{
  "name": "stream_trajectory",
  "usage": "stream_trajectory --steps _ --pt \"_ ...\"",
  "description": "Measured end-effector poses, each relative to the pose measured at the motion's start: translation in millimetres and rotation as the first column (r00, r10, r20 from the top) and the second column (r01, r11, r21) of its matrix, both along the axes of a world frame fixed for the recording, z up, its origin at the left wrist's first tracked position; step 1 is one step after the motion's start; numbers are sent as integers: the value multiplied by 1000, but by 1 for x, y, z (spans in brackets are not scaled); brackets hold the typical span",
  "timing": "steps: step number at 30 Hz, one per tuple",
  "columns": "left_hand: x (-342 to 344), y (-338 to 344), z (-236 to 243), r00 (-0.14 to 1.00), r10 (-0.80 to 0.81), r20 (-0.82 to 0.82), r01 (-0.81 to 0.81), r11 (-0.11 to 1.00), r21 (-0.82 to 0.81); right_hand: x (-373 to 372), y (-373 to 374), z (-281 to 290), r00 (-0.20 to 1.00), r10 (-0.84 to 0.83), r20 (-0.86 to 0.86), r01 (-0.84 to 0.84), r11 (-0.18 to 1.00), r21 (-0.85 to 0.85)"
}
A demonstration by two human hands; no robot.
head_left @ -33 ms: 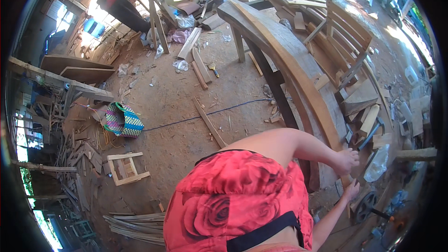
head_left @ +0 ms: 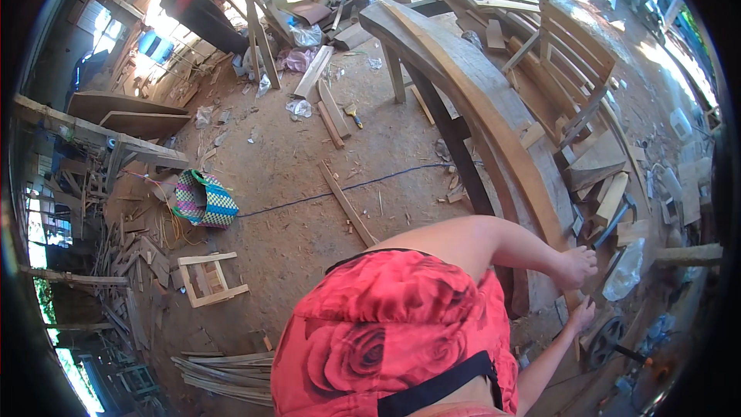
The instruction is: The person cuts and shapes a curved piece of wood using a saw blade, measures the piece with a metal ruler, and cuts the wood further with the saw blade.
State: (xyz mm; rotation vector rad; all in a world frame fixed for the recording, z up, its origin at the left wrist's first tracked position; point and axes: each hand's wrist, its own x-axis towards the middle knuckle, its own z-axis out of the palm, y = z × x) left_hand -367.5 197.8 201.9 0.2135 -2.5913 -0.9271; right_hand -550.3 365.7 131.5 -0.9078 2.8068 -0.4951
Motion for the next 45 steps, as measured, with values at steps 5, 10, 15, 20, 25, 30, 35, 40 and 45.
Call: stream_trajectory --steps 5,10,15,20,25,30,35,40,45 --pt "-49 20 -22 997 78 -14 -79 991 -110 -2 19 1 998 -55 39 56 998 -11" --pt "-72 14 -46 941 286 -183 -339 823 -456 19 -7 25 971 -109 215 135 985 -109" --pt "-76 3 -92 954 288 -86 -300 891 -341 39 4 31 973 -195 124 229 880 -416" --pt "-49 3 -73 942 281 186 -204 915 -348 74 26 62 925 -279 260 363 853 -376" --pt "-58 6 -45 888 223 403 -129 961 -246 111 48 65 940 -220 259 278 937 -211" --pt "-55 10 -49 894 306 328 -174 911 -374 136 39 48 929 -230 290 283 947 -154" --pt "-58 10 -33 822 277 498 -115 937 -331 139 29 43 927 -248 280 276 959 -67" --pt "-61 10 -40 825 295 483 -148 936 -318 141 23 35 922 -270 277 283 959 -7" --pt "-63 10 -40 827 296 478 -163 940 -300 142 21 31 918 -282 280 291 957 9"
